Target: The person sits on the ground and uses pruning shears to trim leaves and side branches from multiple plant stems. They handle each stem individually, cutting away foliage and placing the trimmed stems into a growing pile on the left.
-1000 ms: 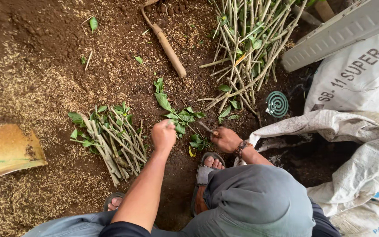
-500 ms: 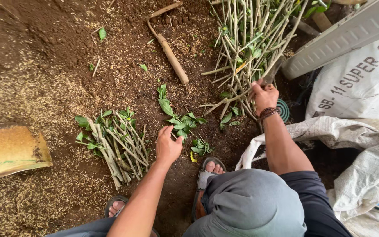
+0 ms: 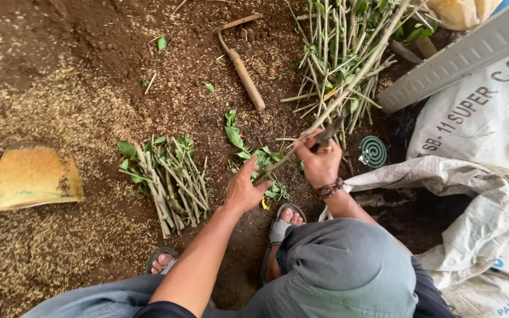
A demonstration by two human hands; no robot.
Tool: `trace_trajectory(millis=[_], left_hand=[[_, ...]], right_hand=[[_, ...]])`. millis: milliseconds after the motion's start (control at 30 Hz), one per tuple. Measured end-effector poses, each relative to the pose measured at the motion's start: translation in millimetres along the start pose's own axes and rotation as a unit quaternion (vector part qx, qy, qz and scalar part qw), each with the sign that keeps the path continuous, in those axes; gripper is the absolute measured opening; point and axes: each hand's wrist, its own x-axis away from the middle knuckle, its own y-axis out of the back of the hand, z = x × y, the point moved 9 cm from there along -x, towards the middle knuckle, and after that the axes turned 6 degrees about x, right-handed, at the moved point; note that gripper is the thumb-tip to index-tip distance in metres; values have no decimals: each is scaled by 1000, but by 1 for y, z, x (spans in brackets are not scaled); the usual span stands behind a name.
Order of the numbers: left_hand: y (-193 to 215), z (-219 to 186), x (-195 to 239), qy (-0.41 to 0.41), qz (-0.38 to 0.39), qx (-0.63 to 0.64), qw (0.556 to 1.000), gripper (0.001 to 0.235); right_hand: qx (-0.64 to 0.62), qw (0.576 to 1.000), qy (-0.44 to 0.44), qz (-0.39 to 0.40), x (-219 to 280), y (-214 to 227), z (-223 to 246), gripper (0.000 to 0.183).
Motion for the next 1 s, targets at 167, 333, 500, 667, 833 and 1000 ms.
trace_trajectory(millis=[167, 333, 500, 667, 833, 1000], left_hand=[[-20, 54, 22, 79, 22, 74, 994, 30], [-14, 94, 28, 96, 12, 87, 991, 33], [11, 89, 31, 74, -20, 169, 983, 27], [29, 76, 37, 44, -54, 86, 994, 25], [32, 80, 34, 49, -87, 17, 995, 23], [35, 93, 26, 67, -107, 34, 991, 17]], right_hand=[[9, 986, -91, 138, 23, -57, -12, 21], [169, 966, -74, 180, 46, -69, -39, 29], [414, 873, -61, 252, 70, -60, -51, 51], [297, 839, -188, 415, 103, -70, -52, 48], [293, 801, -249, 460, 120, -75, -50, 47], [305, 780, -194, 511, 129, -87, -53, 41]])
